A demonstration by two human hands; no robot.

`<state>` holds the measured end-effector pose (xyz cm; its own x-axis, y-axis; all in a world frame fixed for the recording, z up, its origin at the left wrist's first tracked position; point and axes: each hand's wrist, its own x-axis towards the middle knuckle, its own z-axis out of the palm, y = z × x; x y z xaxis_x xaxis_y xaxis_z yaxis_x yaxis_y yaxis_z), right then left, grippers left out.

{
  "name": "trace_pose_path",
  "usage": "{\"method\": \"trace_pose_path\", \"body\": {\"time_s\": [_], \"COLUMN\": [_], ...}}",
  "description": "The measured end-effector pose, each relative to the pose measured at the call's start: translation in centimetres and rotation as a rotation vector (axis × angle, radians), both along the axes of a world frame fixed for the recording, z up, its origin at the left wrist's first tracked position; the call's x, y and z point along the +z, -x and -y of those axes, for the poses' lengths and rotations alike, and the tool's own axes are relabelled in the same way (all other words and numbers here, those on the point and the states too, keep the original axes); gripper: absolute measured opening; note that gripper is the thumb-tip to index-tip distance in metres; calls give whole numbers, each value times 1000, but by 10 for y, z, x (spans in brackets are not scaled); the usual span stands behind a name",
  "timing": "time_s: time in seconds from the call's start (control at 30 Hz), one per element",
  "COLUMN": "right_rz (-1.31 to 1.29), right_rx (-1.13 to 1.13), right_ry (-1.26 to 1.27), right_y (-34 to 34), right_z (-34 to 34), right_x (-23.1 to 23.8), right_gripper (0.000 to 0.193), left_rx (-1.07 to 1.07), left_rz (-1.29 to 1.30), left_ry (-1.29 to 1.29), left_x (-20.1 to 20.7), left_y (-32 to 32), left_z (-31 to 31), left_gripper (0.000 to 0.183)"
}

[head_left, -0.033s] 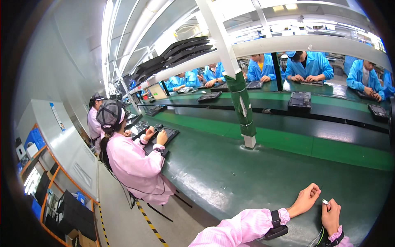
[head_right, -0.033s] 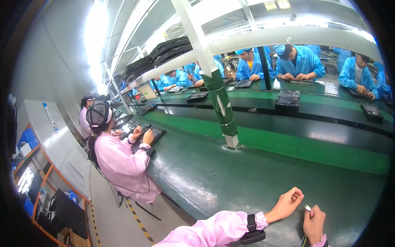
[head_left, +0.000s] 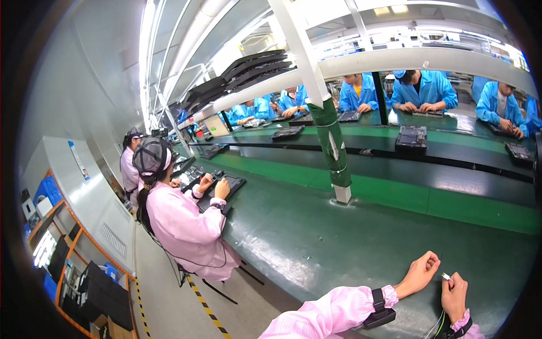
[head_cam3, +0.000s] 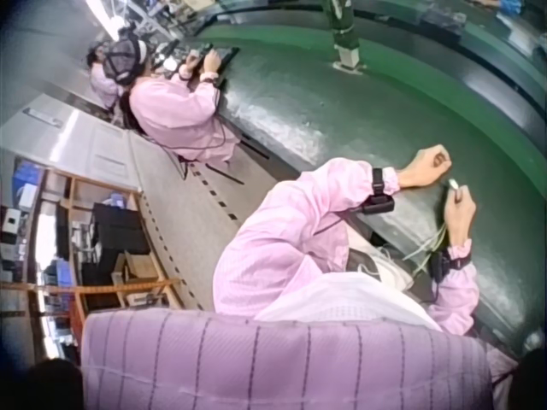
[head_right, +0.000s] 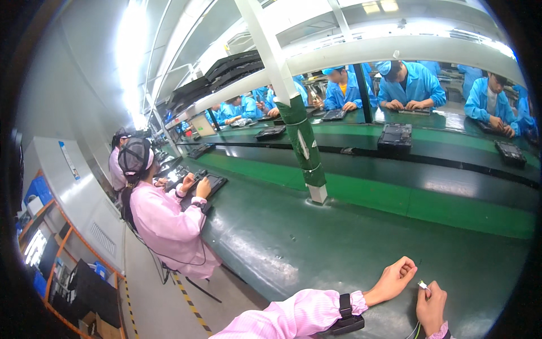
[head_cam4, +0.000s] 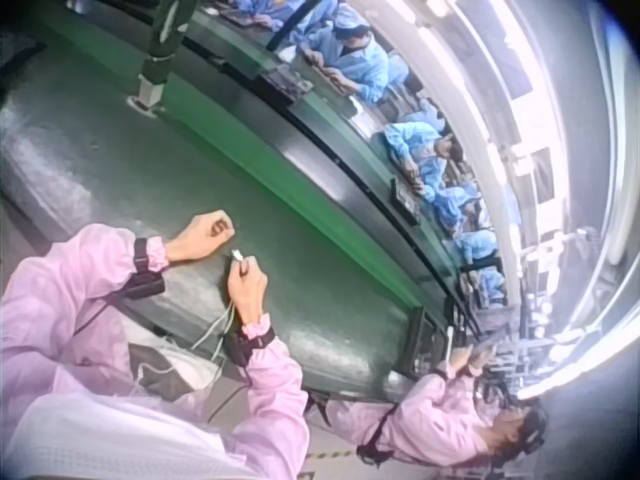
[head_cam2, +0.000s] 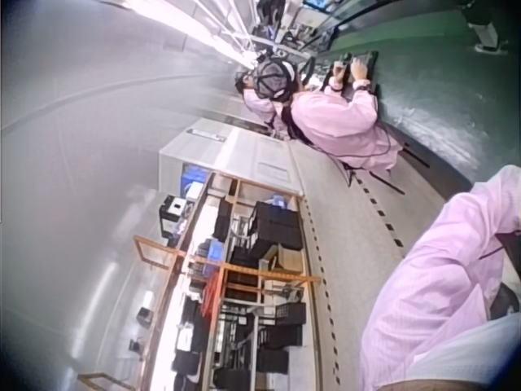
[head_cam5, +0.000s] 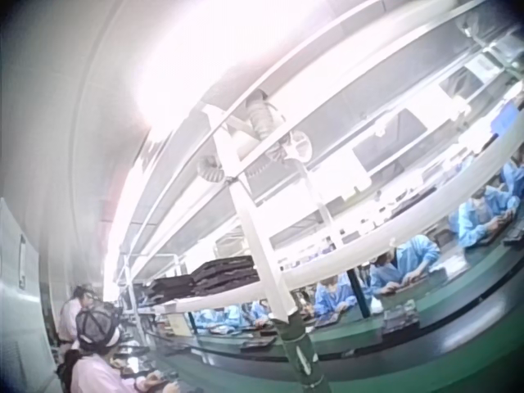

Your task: Interacting with and testing tablet screens on an industrial assembly line.

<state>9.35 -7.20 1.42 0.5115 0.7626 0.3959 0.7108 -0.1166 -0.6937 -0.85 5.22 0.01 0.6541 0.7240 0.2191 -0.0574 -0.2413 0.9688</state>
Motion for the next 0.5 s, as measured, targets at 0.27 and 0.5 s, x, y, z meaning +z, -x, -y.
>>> {"method": "trace_pose_path", "body": {"time_s": [0.27, 0.5], "right_rz": [23, 37], "right_rx": [-4, -8], "right_ry": [10, 14], "right_y": [0, -1], "right_z": [0, 1], "right_x": [-2, -3], "right_gripper": [25, 24], "left_rx": [-1, 0], "left_rz": [-1, 4], "left_ry": [-3, -8], "left_x": [0, -1], "left_y": [1, 0], "left_z": [1, 1], "left_gripper": [13, 13]}}
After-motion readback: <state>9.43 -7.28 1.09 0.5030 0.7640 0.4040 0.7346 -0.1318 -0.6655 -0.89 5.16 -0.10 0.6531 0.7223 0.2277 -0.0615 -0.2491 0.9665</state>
